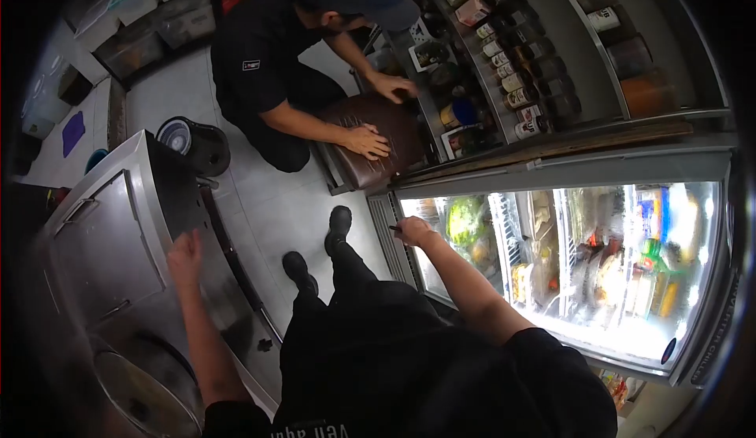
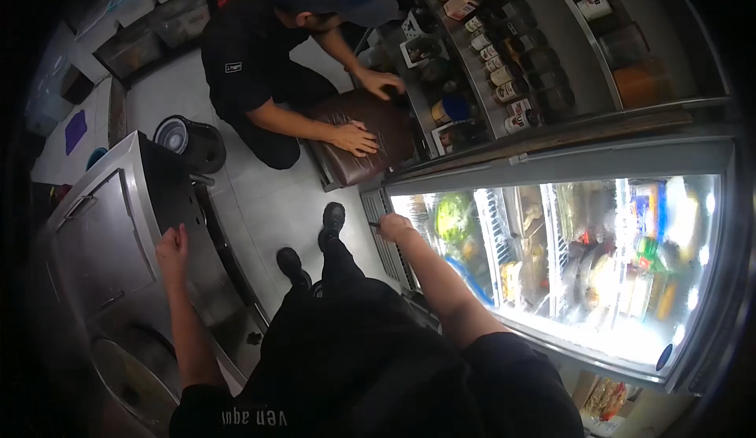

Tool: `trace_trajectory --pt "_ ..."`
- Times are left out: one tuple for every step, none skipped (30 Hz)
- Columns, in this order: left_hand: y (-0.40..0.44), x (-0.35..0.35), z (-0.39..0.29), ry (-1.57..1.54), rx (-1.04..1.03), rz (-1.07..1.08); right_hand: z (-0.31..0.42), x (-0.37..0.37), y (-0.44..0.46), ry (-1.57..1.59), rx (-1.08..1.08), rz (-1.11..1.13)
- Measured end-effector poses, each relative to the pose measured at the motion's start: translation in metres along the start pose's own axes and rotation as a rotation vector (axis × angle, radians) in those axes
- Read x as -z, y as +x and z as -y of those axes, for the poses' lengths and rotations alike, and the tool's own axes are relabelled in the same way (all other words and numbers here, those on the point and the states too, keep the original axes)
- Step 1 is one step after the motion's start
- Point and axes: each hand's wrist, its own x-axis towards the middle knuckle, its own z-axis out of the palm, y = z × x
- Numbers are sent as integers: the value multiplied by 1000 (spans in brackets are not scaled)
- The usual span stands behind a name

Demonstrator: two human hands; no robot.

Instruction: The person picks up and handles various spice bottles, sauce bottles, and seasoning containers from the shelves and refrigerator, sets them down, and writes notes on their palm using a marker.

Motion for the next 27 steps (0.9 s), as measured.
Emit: trace_trajectory --pt "0 -1 2 0 -2 -4 -7 3 6 5 -40 16" --pt "1 -2 4 -22 -38 -52 -13 14 7 6 -38 13" --pt "0 -5 5 -44 -73 -97 -22 26 9 117 -78 23" --pt "0 -4 3 -40 -72 -95 -33 36 12 229 -117 35" --pt "2 -2 -1 1 -60 -60 -50 41 28 311 -96 3" --pt "4 0 -5 42 -47 -23 -70 45 43 457 -91 -60" --pt "4 0 -7 46 -46 -15 -88 59 57 600 -154 -72" --pt "5 -1 -7 18 -80 -24 -98 83 56 707 -130 -197" --pt "6 -2 -7 -8 -114 -32 -109 108 56 871 -127 -244" --pt "8 -2 -9 -3 -114 -22 -129 119 75 962 -176 -285" --pt "10 -1 -12 61 -183 -39 -148 127 93 1055 -229 -325" --pt "12 -2 -14 126 -252 -56 -161 141 104 1034 -295 -346" --pt "11 -2 -14 133 -252 -43 -172 154 114 1011 -359 -367" --pt "10 -3 -14 127 -181 17 -188 155 135 1008 -391 -462" --pt "10 -4 -13 122 -105 74 -203 157 155 1000 -419 -558" --pt "13 -4 -16 129 -96 82 -227 160 177 997 -417 -543" --pt "17 -2 -20 223 -175 56 -253 164 198 948 -497 -555" --pt "20 -1 -23 317 -255 32 -267 166 215 899 -577 -564" --pt "22 -1 -26 374 -248 41 -266 181 209 806 -572 -624" --pt "22 -1 -29 383 -245 51 -261 198 198 716 -567 -680" --pt "23 -2 -30 411 -219 95 -299 182 236 522 -631 -725" --pt "25 -4 -31 437 -196 136 -308 192 242 840 -640 -701" --pt "25 -6 -28 468 -193 131 -319 199 248 1157 -641 -666" --pt "25 -8 -22 473 -198 133 -329 200 259 1162 -644 -662" --pt "23 -9 -13 497 -238 138 -341 202 270 1151 -659 -691" --pt "18 -11 0 522 -276 142 -351 206 279 1123 -674 -737" --pt "11 -13 20 539 -335 127 -360 211 286 1106 -689 -782"
